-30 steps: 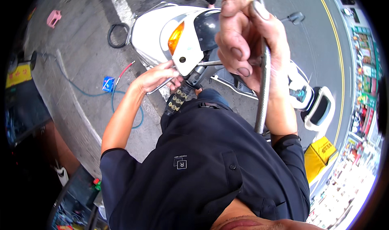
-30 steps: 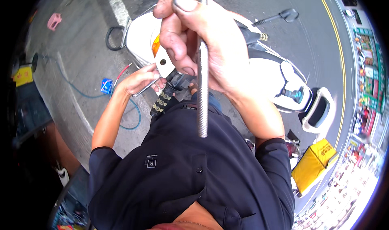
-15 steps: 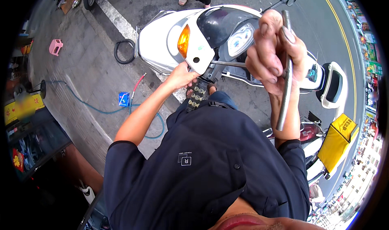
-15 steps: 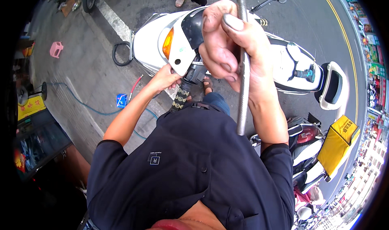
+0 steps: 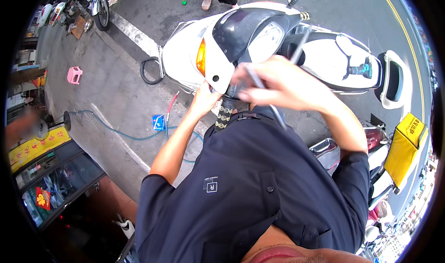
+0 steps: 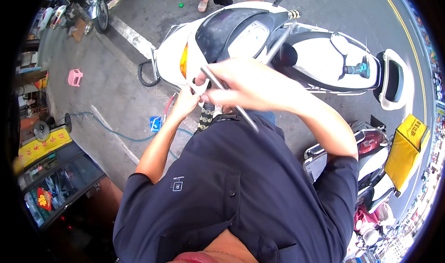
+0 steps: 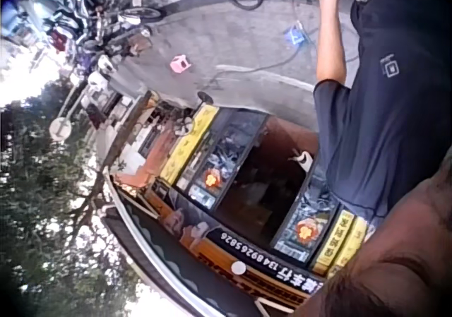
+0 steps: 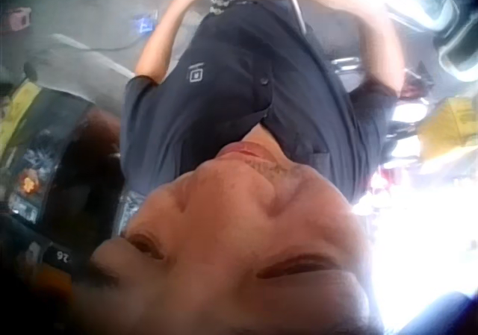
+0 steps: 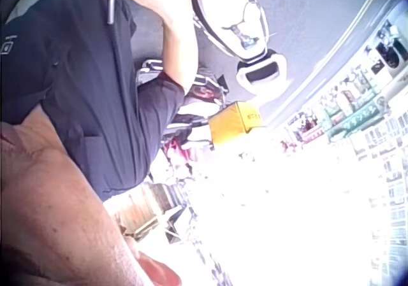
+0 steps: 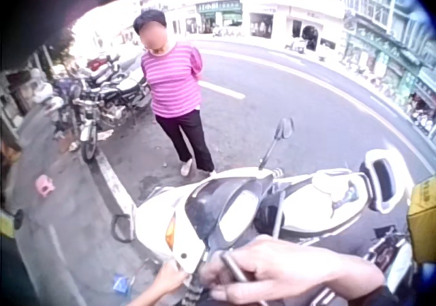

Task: The person uses a power drill to remove screws from the front panel of a scooter, goes into a tool room to retrieve a T-handle wrench and a screwdriver, and then uses those tools to continue working on the front assembly of the scooter.

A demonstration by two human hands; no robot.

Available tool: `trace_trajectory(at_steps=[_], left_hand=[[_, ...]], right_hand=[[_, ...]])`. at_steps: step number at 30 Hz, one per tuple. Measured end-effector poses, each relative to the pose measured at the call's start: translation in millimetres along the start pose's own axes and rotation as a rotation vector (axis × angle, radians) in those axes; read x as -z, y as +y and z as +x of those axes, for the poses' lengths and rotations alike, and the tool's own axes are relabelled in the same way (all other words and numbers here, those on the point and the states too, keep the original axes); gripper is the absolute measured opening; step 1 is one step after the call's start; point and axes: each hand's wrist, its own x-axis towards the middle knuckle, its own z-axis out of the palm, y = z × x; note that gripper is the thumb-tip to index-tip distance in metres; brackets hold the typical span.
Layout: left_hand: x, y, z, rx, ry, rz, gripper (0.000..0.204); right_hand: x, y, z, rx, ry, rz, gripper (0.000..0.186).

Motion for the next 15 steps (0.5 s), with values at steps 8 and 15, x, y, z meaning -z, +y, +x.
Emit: trace_trajectory(at_steps=[8, 15], left_hand=[[12.6, 21.7, -13.6, 0.161, -0.151, -0.368, 0.057], [23.6, 14.3, -9.6, 0.188, -0.297, -0.595, 0.065]], right_hand=[[-64.2, 95.9, 59.1, 0.263, 0.18, -0.707, 0.031], [-55.8, 95.5, 57.4, 0.261, 0.193, -0.749, 0.045]])
